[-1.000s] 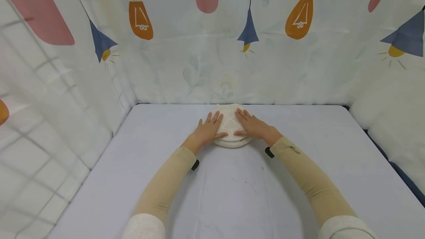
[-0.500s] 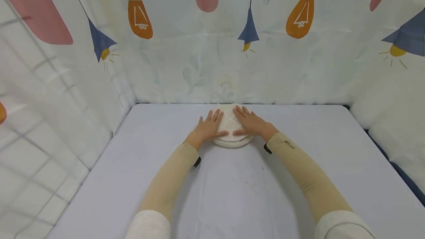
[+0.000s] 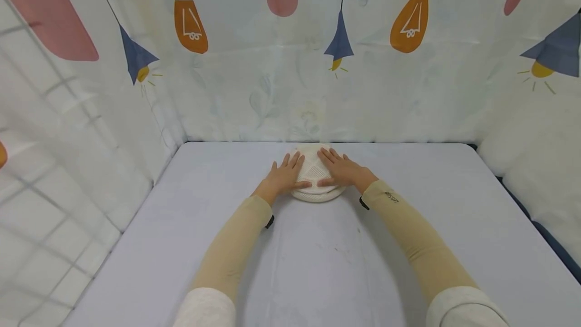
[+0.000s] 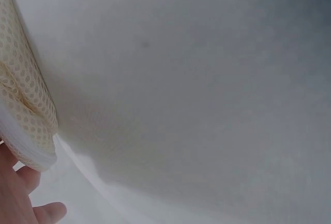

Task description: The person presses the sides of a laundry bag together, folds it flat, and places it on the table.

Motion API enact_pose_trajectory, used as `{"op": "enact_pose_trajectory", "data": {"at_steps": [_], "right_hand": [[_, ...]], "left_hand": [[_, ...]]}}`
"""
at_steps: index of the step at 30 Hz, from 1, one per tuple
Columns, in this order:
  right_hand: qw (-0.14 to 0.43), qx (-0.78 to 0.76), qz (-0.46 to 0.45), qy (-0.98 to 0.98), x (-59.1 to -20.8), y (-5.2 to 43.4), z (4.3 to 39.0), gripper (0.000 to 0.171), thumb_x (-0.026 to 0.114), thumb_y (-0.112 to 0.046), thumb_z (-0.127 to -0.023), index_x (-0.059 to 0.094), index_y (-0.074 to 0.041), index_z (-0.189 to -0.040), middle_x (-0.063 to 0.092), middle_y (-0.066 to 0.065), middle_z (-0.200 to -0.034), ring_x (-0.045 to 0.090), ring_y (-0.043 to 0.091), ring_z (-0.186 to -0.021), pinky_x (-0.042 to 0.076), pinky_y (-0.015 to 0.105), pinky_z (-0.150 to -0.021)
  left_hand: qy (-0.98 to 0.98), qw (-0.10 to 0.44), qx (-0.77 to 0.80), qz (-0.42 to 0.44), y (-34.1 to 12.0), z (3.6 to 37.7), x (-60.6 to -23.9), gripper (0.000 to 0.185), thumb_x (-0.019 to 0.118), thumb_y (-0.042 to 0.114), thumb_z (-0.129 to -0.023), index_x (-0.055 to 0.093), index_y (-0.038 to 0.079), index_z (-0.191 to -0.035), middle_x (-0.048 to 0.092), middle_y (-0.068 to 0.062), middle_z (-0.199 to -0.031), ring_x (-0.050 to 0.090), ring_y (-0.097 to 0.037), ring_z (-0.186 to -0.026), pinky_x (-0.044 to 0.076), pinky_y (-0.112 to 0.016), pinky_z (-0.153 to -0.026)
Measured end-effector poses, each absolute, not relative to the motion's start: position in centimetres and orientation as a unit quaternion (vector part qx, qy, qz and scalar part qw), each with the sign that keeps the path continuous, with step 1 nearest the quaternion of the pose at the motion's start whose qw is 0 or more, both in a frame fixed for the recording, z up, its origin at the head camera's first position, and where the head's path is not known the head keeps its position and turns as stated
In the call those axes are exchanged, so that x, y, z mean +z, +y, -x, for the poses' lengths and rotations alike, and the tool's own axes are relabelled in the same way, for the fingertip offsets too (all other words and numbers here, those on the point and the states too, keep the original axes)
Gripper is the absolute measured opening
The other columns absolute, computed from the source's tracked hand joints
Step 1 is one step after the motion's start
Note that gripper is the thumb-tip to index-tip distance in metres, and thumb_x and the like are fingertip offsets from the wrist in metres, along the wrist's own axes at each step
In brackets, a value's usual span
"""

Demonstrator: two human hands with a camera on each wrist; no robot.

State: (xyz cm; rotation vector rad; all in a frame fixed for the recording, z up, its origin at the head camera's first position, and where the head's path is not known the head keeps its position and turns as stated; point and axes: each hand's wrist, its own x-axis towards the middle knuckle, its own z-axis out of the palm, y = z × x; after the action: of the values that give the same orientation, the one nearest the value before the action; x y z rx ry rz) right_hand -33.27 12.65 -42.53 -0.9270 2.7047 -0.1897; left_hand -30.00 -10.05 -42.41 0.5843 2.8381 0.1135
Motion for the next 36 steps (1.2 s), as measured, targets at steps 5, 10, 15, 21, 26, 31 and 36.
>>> {"op": "enact_pose_trajectory", "data": {"at_steps": [5, 10, 15, 21, 26, 31, 36], "right_hand": [[0.142, -0.066, 0.32, 0.935, -42.8, 12.6, 33.4, 0.102, 0.055, -0.058, -0.101, -0.003, -0.003, -0.164, -0.009, 0.016, -0.17, -0.006, 0.038, -0.155, 0.01, 0.064, -0.122], [0.146, -0.066, 0.319, 0.934, -42.7, 12.7, 33.3, 0.101, 0.055, -0.057, -0.102, -0.004, -0.003, -0.164, -0.01, 0.017, -0.17, -0.005, 0.037, -0.155, 0.01, 0.063, -0.122], [0.147, -0.066, 0.318, 0.934, -42.4, 12.6, 33.3, 0.099, 0.055, -0.055, -0.102, -0.003, -0.003, -0.164, -0.009, 0.017, -0.17, -0.005, 0.037, -0.155, 0.01, 0.063, -0.122], [0.147, -0.078, 0.324, 0.931, -42.4, 12.7, 33.3, 0.1, 0.055, -0.056, -0.102, -0.004, -0.003, -0.163, -0.01, 0.017, -0.17, -0.006, 0.038, -0.155, 0.01, 0.063, -0.122], [0.145, -0.093, 0.324, 0.93, -42.5, 13.0, 33.0, 0.099, 0.053, -0.056, -0.103, -0.003, -0.001, -0.163, -0.01, 0.017, -0.169, -0.007, 0.038, -0.155, 0.009, 0.062, -0.122], [0.144, -0.104, 0.32, 0.931, -42.3, 13.5, 32.5, 0.1, 0.053, -0.057, -0.103, -0.003, 0.001, -0.162, -0.009, 0.018, -0.169, -0.007, 0.038, -0.154, 0.009, 0.06, -0.123], [0.142, -0.108, 0.317, 0.931, -42.2, 14.2, 31.8, 0.102, 0.054, -0.056, -0.102, -0.003, 0.005, -0.161, -0.007, 0.021, -0.169, -0.005, 0.039, -0.154, 0.009, 0.059, -0.123]], "left_hand": [[0.972, 0.123, 0.04, -0.198, -10.0, 30.0, -42.5, 0.095, 0.046, 0.064, -0.101, 0.003, 0.009, -0.165, -0.004, -0.01, -0.171, 0.0, -0.036, -0.156, 0.015, -0.066, -0.12], [0.972, 0.125, 0.04, -0.196, -10.0, 30.1, -42.8, 0.094, 0.045, 0.064, -0.102, 0.002, 0.01, -0.165, -0.005, -0.009, -0.171, 0.0, -0.036, -0.156, 0.016, -0.065, -0.12], [0.972, 0.124, 0.041, -0.195, -10.0, 30.3, -42.9, 0.094, 0.045, 0.064, -0.102, 0.002, 0.01, -0.166, -0.004, -0.009, -0.171, 0.0, -0.036, -0.156, 0.015, -0.065, -0.12], [0.972, 0.117, 0.054, -0.198, -10.2, 30.0, -42.7, 0.094, 0.045, 0.063, -0.102, 0.002, 0.009, -0.166, -0.004, -0.01, -0.171, 0.0, -0.036, -0.156, 0.014, -0.066, -0.12], [0.971, 0.112, 0.062, -0.201, -10.6, 29.4, -42.4, 0.092, 0.045, 0.062, -0.103, 0.002, 0.01, -0.166, -0.004, -0.01, -0.171, -0.001, -0.036, -0.156, 0.012, -0.066, -0.121], [0.97, 0.107, 0.059, -0.21, -11.0, 29.1, -42.3, 0.092, 0.045, 0.062, -0.103, 0.001, 0.01, -0.165, -0.005, -0.01, -0.171, -0.003, -0.035, -0.156, 0.011, -0.066, -0.121], [0.97, 0.101, 0.053, -0.216, -11.3, 28.9, -42.5, 0.094, 0.045, 0.063, -0.103, 0.0, 0.009, -0.165, -0.005, -0.01, -0.171, -0.004, -0.034, -0.156, 0.011, -0.066, -0.121]]}}
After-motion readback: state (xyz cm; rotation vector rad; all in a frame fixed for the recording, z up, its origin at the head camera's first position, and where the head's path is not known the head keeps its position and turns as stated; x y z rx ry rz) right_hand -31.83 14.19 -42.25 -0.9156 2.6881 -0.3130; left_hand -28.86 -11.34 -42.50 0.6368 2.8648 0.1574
